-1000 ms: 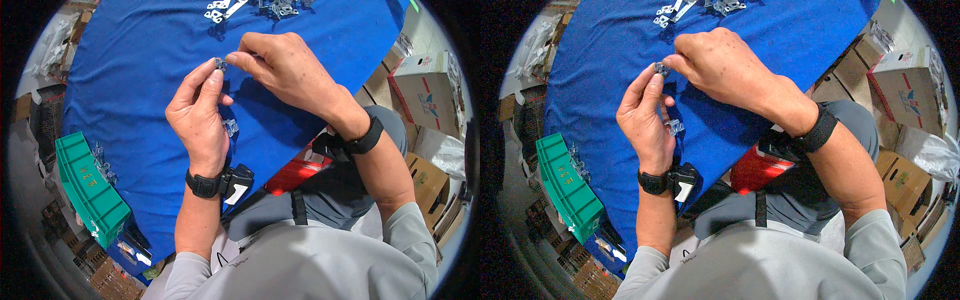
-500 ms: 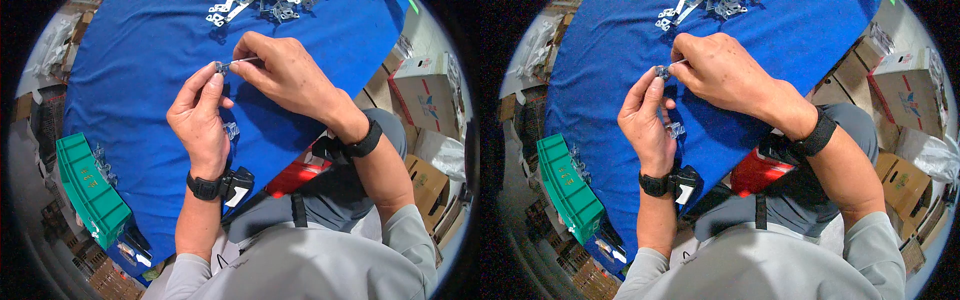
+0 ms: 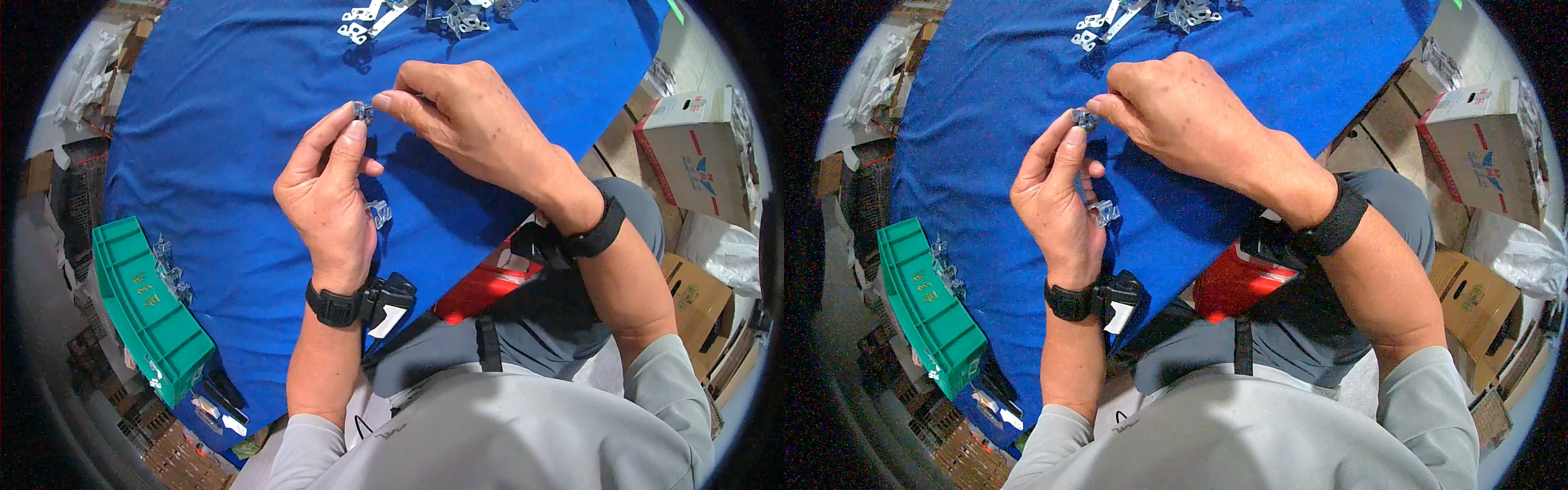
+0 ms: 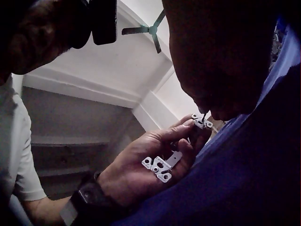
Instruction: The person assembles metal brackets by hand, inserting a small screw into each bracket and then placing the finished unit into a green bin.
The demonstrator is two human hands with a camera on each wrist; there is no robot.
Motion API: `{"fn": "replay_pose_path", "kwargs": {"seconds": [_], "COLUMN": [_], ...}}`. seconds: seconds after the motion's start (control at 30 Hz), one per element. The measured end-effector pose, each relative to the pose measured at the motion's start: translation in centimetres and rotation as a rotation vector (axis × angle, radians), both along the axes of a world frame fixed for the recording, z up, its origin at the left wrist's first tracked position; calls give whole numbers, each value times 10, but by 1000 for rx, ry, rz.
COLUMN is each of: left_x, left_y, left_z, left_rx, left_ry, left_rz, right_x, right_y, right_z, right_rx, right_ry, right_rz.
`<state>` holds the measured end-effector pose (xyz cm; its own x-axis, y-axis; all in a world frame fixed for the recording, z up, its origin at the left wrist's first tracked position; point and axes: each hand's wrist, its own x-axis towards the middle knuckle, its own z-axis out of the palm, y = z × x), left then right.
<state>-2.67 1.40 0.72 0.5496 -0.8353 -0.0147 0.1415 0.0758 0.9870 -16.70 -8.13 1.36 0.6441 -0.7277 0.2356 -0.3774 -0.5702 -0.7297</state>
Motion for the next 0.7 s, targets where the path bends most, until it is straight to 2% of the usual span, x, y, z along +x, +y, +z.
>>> {"fn": "replay_pose_path", "kwargs": {"seconds": [0.07,0.7], "left_x": [0,0], "left_y": [-1,0], "left_z": [0,2], "left_rx": [2,-9], "left_ry": [-3,11], "left_rz": [4,7], "right_x": [2,5], "right_y": [2,4], "right_z": [-5,-8], "right_rx": [-63,-101], "right_ry": [-181,-326], "right_rz": [-17,20]}}
